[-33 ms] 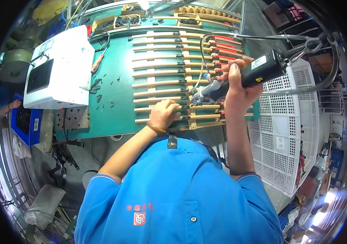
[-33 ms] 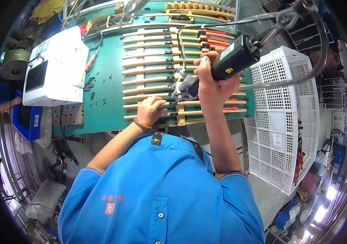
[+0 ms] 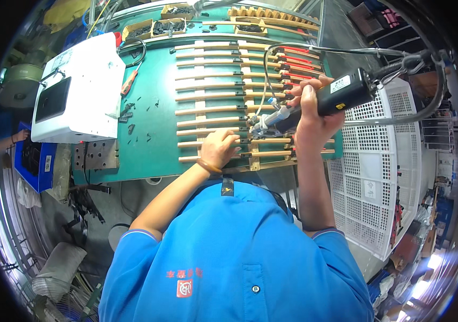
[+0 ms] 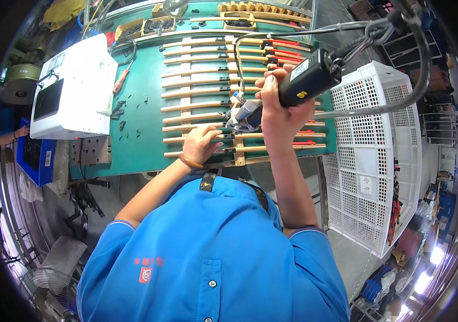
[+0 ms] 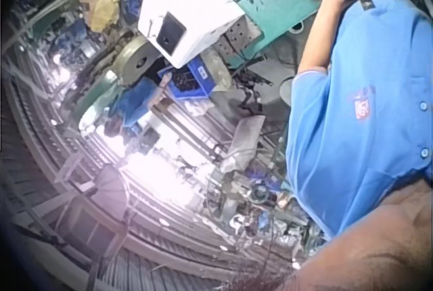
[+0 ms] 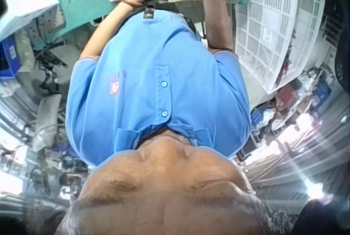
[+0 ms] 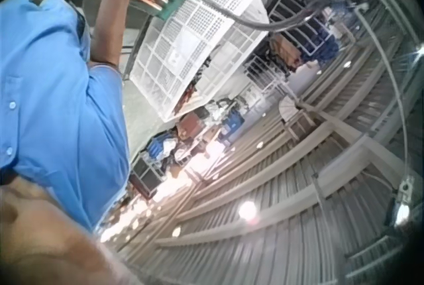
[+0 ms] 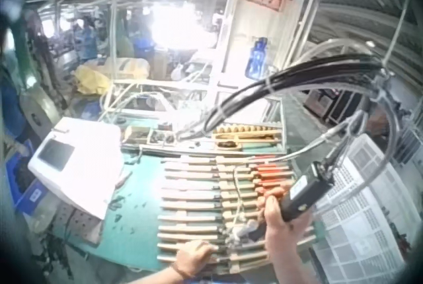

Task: The person uses a handheld power tool to attach small black components to the ends of multiple wooden cue sticks arranged on a green workbench. After processing several sticks, the person gathers them and places them into a white plastic crate.

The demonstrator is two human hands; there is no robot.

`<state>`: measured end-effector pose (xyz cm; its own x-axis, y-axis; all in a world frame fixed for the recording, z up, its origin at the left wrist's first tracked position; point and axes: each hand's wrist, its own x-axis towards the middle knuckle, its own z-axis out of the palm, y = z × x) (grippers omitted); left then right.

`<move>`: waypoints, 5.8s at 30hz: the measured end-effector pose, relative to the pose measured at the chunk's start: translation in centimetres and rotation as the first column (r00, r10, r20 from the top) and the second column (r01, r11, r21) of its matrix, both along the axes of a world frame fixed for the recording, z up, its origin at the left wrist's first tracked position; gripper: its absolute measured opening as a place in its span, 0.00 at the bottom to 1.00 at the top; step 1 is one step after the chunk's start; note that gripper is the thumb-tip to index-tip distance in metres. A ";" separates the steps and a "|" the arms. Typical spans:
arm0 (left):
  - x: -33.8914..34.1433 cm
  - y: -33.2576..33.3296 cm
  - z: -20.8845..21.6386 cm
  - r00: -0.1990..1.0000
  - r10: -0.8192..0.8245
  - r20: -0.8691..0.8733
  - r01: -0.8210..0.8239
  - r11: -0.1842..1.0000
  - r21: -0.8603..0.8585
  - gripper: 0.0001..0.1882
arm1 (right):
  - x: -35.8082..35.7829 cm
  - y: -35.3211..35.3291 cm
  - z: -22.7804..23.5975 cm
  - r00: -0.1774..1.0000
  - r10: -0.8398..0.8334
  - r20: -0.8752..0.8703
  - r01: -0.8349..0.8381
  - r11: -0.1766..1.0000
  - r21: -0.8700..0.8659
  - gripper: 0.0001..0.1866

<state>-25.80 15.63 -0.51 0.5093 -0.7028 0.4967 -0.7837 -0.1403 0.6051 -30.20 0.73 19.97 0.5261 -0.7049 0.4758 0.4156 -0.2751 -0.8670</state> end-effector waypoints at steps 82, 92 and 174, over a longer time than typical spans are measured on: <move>0.9 0.7 -1.8 0.997 0.068 0.043 -0.069 0.997 0.031 0.17 | 1.0 -0.6 1.3 0.999 0.022 -0.027 -0.024 0.997 -0.079 0.14; 2.6 -3.2 -2.5 0.996 0.089 0.031 -0.093 0.986 0.142 0.14 | 2.8 -0.8 -1.9 0.997 0.049 0.063 -0.051 0.998 0.040 0.14; 4.5 0.2 -3.5 0.998 0.054 0.010 -0.054 0.998 0.019 0.08 | 2.3 0.7 -8.6 0.992 0.088 -0.091 -0.110 0.957 -0.268 0.18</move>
